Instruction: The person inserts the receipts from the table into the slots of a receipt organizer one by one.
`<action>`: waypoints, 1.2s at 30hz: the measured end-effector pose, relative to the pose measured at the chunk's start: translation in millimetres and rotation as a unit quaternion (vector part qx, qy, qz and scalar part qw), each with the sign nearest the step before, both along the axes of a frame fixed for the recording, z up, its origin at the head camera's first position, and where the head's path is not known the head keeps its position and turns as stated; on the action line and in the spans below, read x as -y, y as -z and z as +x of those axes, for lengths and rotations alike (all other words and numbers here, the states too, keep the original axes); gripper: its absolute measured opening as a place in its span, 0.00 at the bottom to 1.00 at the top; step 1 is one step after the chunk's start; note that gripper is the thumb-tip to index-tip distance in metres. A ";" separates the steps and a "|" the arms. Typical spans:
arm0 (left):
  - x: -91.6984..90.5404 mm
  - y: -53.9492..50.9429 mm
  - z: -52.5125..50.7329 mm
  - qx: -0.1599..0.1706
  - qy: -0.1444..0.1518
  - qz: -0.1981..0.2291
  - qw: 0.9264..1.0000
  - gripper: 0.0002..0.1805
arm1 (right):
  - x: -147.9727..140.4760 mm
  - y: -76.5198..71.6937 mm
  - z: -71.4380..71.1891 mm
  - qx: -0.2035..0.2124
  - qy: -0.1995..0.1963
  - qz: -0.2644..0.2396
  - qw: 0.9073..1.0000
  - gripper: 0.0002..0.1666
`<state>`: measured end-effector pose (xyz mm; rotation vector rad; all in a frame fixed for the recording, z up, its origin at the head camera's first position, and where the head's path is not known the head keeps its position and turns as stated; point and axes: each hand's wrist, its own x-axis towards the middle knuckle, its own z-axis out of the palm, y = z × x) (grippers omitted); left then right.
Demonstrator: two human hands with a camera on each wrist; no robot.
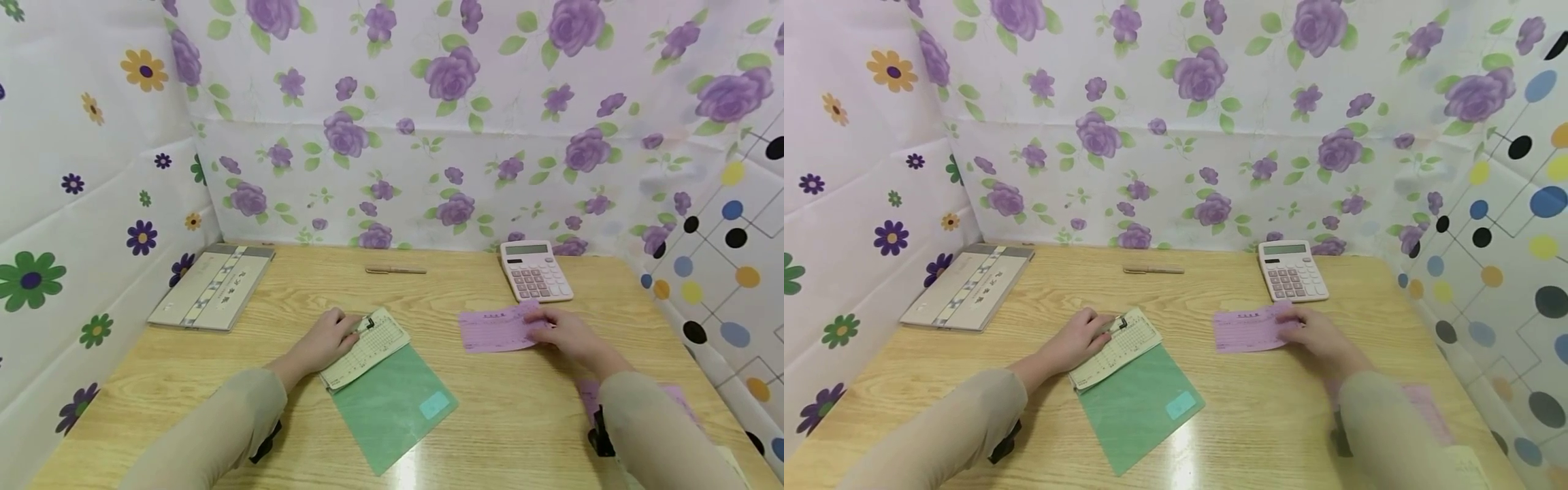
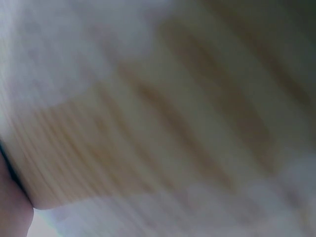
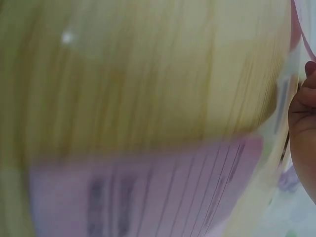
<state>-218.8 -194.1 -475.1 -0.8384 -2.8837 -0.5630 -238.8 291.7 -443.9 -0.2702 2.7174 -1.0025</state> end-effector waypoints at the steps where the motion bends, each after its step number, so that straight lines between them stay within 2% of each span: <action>1: -0.1 0.0 0.0 -0.001 0.000 0.000 1.000 0.23 | 4.5 -0.4 -0.9 0.004 -0.001 -0.009 1.000 0.28; 8: 0.0 0.8 0.1 -0.004 0.000 0.002 1.000 0.23 | 36.1 -4.7 -4.6 -0.003 -0.011 -0.053 0.999 0.22; 13: 0.8 1.1 1.1 -0.019 0.006 0.007 1.000 0.23 | 58.6 -15.0 -6.3 0.018 0.001 -0.106 0.994 0.21; 16: 1.1 1.2 1.0 -0.025 0.010 0.010 1.000 0.23 | 68.0 -21.0 -7.9 0.021 0.001 -0.114 0.993 0.21; 21: 0.6 1.7 -0.1 -0.029 0.014 0.009 0.999 0.23 | 81.5 -25.6 -10.3 0.036 -0.007 -0.151 0.988 0.21; 26: -2.6 1.7 -1.7 -0.026 0.020 0.011 0.999 0.23 | 93.3 -24.2 -8.8 0.058 -0.027 -0.186 0.981 0.21; 32: -3.1 1.1 -1.9 -0.025 0.018 0.010 0.999 0.23 | 118.0 -21.4 -5.9 0.063 -0.064 -0.162 0.983 0.17; 36: -1.5 0.4 -0.5 -0.019 0.010 0.004 1.000 0.23 | 135.8 -18.0 -4.3 0.061 -0.092 -0.146 0.983 0.20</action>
